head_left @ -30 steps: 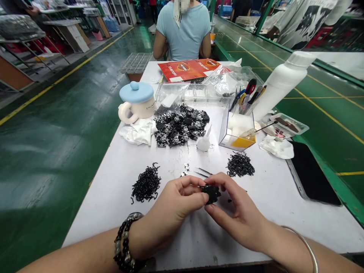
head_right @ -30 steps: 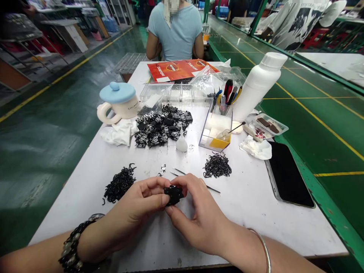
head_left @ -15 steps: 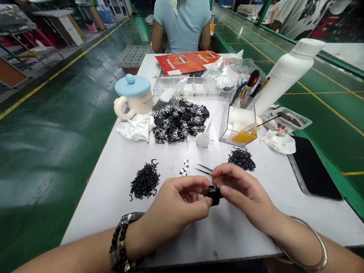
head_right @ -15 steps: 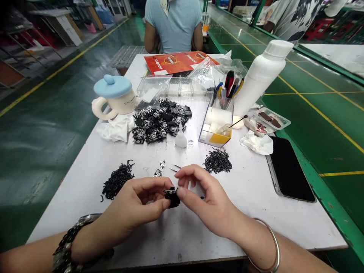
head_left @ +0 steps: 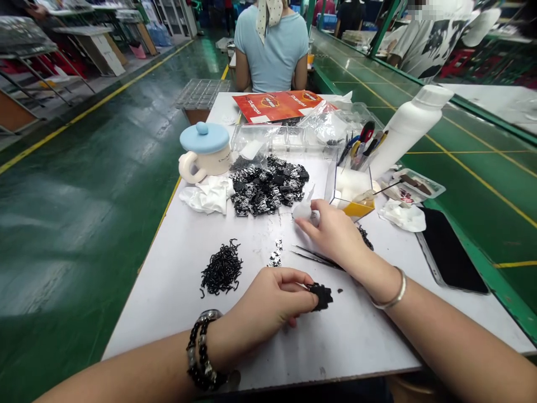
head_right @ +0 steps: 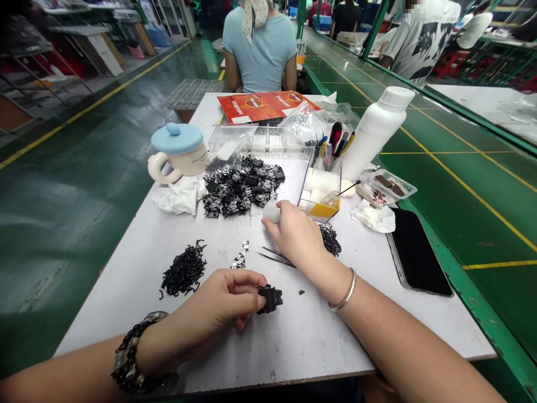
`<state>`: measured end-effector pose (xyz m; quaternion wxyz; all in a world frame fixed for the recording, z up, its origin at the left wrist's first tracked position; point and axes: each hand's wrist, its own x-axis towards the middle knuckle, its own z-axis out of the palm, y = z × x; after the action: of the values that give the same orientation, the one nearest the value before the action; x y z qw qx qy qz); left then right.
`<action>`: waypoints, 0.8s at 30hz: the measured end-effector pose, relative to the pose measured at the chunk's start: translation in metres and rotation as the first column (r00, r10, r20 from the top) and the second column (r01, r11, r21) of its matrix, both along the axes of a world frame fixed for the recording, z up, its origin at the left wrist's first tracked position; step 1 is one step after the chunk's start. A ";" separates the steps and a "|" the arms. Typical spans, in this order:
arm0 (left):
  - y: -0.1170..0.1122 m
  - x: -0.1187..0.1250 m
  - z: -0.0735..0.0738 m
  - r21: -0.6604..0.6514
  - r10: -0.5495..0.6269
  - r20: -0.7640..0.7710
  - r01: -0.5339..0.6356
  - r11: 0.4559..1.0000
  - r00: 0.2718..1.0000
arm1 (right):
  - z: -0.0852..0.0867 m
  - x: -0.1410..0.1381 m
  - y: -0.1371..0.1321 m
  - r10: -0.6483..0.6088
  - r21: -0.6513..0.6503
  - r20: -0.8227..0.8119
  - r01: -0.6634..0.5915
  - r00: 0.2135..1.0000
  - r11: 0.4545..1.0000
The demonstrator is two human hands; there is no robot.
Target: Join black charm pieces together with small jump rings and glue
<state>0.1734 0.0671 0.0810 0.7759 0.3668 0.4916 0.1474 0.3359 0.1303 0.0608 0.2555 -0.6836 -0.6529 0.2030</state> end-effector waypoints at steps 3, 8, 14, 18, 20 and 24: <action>0.001 0.001 0.001 0.001 0.004 -0.011 -0.004 1.000 1.000 | -0.002 -0.001 0.000 0.000 0.045 -0.107 0.005 0.994 0.999; 0.005 0.000 -0.001 -0.042 0.036 -0.002 -0.036 0.998 0.999 | 0.010 0.012 -0.013 0.118 0.086 -0.486 -0.087 0.866 0.992; 0.008 -0.002 -0.004 -0.071 0.073 0.010 -0.072 0.995 0.997 | 0.030 0.027 -0.024 0.019 0.047 -0.908 0.058 0.418 0.997; 0.011 -0.002 -0.001 -0.081 0.063 -0.011 -0.064 0.995 0.998 | 0.031 0.025 -0.035 0.110 0.151 -0.877 0.052 0.469 0.987; 0.013 -0.001 0.000 -0.083 0.056 -0.023 -0.058 0.995 0.998 | 0.028 0.022 -0.042 0.170 0.214 -0.827 0.019 0.537 0.977; 0.013 -0.001 -0.001 -0.092 0.046 -0.025 -0.048 0.995 0.999 | 0.023 0.018 -0.052 0.257 0.296 -0.740 -0.042 0.622 0.954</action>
<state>0.1728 0.0802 0.0797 0.7826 0.3207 0.5152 0.1384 0.3535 0.0786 0.0838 0.5756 -0.4360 -0.5559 0.4118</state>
